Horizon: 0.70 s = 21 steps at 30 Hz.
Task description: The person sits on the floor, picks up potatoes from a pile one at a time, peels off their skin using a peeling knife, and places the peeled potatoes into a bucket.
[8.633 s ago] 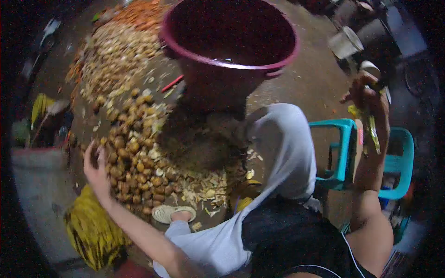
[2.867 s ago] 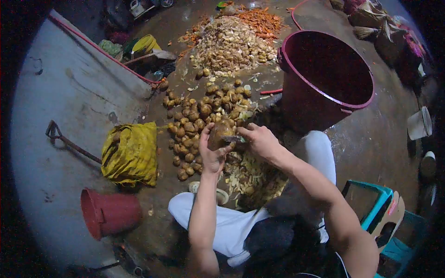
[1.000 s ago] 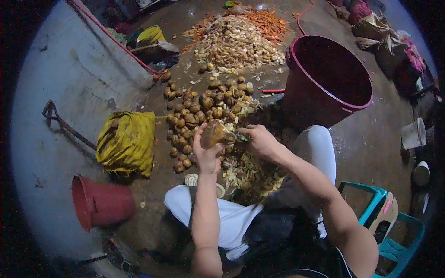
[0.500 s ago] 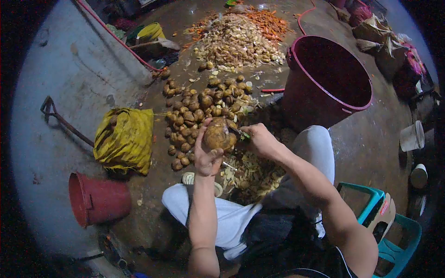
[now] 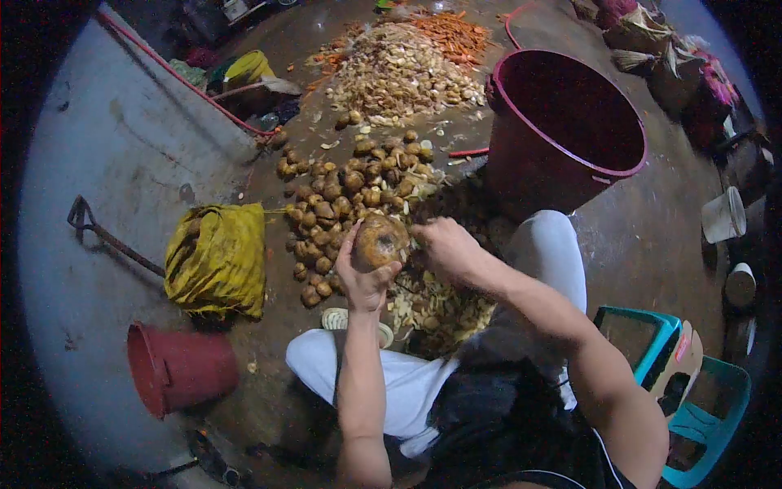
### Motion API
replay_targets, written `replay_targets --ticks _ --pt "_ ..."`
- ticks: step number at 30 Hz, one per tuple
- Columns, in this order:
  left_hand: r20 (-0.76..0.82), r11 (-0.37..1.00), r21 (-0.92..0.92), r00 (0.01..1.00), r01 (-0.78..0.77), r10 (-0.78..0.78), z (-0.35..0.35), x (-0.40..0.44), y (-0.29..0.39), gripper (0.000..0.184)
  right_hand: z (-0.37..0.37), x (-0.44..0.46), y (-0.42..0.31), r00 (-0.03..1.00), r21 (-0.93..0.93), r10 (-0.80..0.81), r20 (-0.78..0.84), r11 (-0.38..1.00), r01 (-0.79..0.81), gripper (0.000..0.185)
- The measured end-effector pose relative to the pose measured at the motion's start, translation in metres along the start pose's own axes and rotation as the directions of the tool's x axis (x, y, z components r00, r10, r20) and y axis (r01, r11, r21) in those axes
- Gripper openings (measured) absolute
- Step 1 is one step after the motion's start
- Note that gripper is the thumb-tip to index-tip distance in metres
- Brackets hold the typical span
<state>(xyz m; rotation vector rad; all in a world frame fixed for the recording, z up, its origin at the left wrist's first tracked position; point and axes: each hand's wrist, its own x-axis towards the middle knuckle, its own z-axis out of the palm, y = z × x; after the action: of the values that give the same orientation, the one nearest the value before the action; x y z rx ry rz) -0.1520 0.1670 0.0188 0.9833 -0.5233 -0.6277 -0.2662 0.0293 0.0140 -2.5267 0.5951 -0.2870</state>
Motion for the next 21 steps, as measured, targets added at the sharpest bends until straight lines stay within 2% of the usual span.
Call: replay_targets --ticks 2,4,6,8,10,11,12,14,15,16,18,20,21 --pt "0.046 0.998 0.011 0.997 0.062 -0.062 0.0 -0.002 0.003 0.089 0.006 0.001 0.009 1.0 0.037 0.003 -0.004 0.999 -0.003 0.024" --pt "0.081 0.99 -0.065 0.989 0.126 -0.121 -0.001 0.002 0.006 0.092 0.003 0.003 0.004 1.0 0.049 -0.001 0.006 0.999 0.0 0.019" --pt "0.076 0.994 -0.032 0.992 0.107 -0.104 -0.002 0.0 0.009 0.095 -0.006 0.001 -0.003 1.0 0.007 0.0 0.011 1.0 0.0 0.019" --pt "0.147 0.99 -0.039 0.981 0.133 -0.126 0.0 -0.003 0.011 0.097 -0.002 0.004 0.005 1.0 0.095 0.01 0.009 0.995 -0.01 0.022" --pt "0.039 0.994 -0.057 0.995 0.091 -0.089 -0.005 -0.016 -0.004 0.099 0.003 0.021 0.028 0.98 0.034 0.046 0.194 0.998 -0.054 0.022" --pt "0.175 0.994 -0.051 0.98 0.101 -0.09 -0.007 -0.007 0.0 0.1 0.008 0.025 0.027 0.967 0.121 0.172 0.188 0.973 -0.197 0.024" --pt "0.24 0.986 -0.147 0.97 0.077 -0.04 -0.004 -0.008 0.007 0.101 0.01 0.025 0.029 0.969 0.12 0.169 0.179 0.974 -0.192 0.024" --pt "0.215 0.987 -0.12 0.974 0.105 -0.077 -0.014 -0.005 0.006 0.1 0.011 0.016 0.031 0.993 0.08 0.037 0.11 0.996 -0.046 0.027" --pt "0.211 0.987 -0.121 0.974 0.103 -0.075 -0.016 -0.005 0.006 0.1 0.002 0.014 0.029 0.977 -0.043 -0.065 0.201 0.996 0.076 0.031" --pt "0.186 0.984 -0.129 0.978 0.12 -0.095 -0.018 -0.005 0.007 0.099 0.004 0.012 0.027 0.977 -0.042 -0.069 0.204 0.996 0.079 0.031" --pt "0.161 0.981 -0.137 0.98 0.139 -0.116 -0.021 -0.006 0.005 0.098 0.005 0.005 0.016 0.997 0.102 0.012 0.076 0.995 -0.02 0.036" --pt "0.086 0.989 -0.133 0.995 0.067 -0.055 -0.023 -0.009 -0.005 0.095 -0.012 -0.001 -0.002 0.998 0.106 -0.014 0.067 0.994 0.007 0.037" --pt "0.242 0.986 -0.109 0.965 0.127 -0.098 -0.01 -0.002 0.011 0.097 -0.019 -0.002 -0.011 0.997 0.113 -0.038 0.061 0.993 0.031 0.037"
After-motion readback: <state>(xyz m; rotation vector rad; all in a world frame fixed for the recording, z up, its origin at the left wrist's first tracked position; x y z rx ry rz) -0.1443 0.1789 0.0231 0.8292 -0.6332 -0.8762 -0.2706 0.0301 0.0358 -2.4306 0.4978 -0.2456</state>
